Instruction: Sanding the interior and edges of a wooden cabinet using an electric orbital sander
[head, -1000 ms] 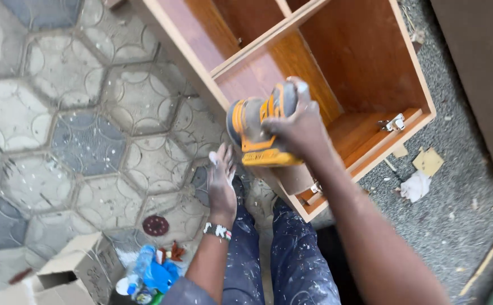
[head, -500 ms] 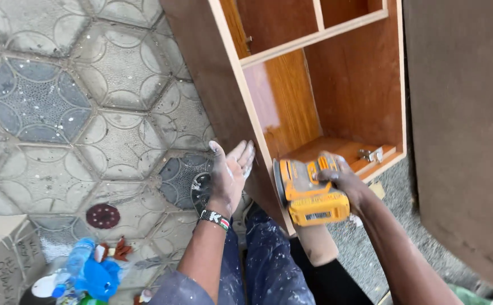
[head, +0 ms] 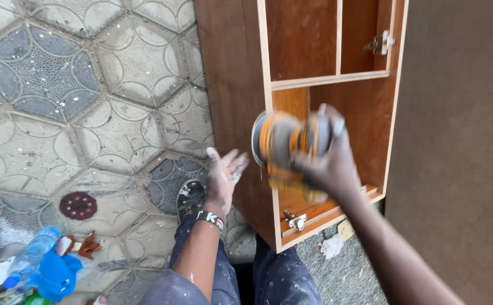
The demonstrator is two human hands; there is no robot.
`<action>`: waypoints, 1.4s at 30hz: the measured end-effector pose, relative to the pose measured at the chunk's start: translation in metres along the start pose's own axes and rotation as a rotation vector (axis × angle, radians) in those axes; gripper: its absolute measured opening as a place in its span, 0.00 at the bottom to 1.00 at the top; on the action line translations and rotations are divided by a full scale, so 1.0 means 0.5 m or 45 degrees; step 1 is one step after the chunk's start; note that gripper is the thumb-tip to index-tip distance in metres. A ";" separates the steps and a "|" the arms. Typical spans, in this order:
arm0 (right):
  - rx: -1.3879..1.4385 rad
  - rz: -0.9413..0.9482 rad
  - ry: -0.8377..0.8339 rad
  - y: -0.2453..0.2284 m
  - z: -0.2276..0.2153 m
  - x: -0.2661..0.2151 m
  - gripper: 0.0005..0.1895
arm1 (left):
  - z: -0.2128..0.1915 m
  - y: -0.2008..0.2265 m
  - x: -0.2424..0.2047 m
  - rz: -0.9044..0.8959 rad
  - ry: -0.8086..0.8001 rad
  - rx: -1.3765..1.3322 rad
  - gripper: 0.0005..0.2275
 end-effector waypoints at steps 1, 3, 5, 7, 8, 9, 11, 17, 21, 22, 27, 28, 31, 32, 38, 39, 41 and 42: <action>-0.014 -0.015 -0.003 0.002 0.015 -0.080 0.56 | 0.014 0.024 -0.013 0.008 -0.014 -0.013 0.59; -0.740 0.088 -0.167 0.042 0.054 -0.236 0.56 | 0.022 0.081 -0.036 0.181 0.136 -0.091 0.55; -0.791 -0.052 -0.199 0.093 0.053 -0.318 0.56 | 0.028 0.097 -0.046 0.195 0.166 -0.097 0.54; -0.837 -0.188 -0.234 0.121 0.046 -0.357 0.57 | 0.019 0.075 -0.041 0.203 0.200 -0.103 0.52; -0.807 -0.368 -0.347 0.111 0.058 -0.349 0.47 | 0.012 0.055 -0.032 0.190 0.153 -0.110 0.56; -0.773 -0.547 -0.458 0.103 0.066 -0.347 0.39 | 0.006 0.031 -0.022 0.178 0.106 -0.117 0.59; -0.747 -0.761 -0.389 0.032 0.052 -0.203 0.34 | 0.003 -0.001 -0.031 0.236 0.137 -0.273 0.60; -1.000 -0.436 -0.395 -0.024 -0.013 0.142 0.65 | -0.013 -0.188 -0.111 0.476 0.322 -0.224 0.51; -0.866 -0.657 -0.445 -0.098 -0.028 0.225 0.56 | -0.006 -0.358 -0.136 0.581 0.444 0.036 0.42; -0.856 -0.674 -0.472 -0.100 -0.027 0.206 0.56 | -0.008 -0.382 -0.150 0.591 0.469 0.017 0.42; -0.936 -0.698 -0.628 -0.055 -0.020 0.077 0.60 | -0.005 -0.393 -0.198 0.839 0.242 -0.481 0.65; -0.931 -0.713 -0.643 -0.025 -0.019 0.035 0.60 | -0.013 -0.401 -0.196 0.853 0.254 -0.493 0.65; -1.025 -0.904 -0.747 0.053 -0.013 -0.090 0.56 | -0.033 -0.408 -0.178 0.882 0.238 -0.667 0.63; -1.039 -1.020 -0.689 0.072 -0.018 -0.136 0.55 | -0.042 -0.418 -0.175 0.906 0.219 -0.783 0.61; -1.086 -0.949 -0.947 0.135 -0.013 -0.382 0.45 | 0.000 -0.423 -0.291 1.168 0.515 -0.408 0.52; -1.075 -0.770 -1.086 0.148 -0.003 -0.420 0.45 | 0.005 -0.424 -0.332 1.316 0.720 -0.202 0.46; -1.092 -0.596 -1.089 0.141 0.022 -0.465 0.47 | 0.034 -0.451 -0.362 1.485 0.665 -0.062 0.39; -1.095 -0.456 -1.133 0.139 0.028 -0.497 0.49 | 0.058 -0.476 -0.403 1.668 0.653 0.059 0.33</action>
Point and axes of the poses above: each hand's wrist, its own x-axis towards the middle knuckle, its own z-axis out of the palm, y = z × x, the point moved 6 cm from there along x, towards the middle knuckle, and after that the axes turned 4 degrees about -x, right-handed, at the moved point
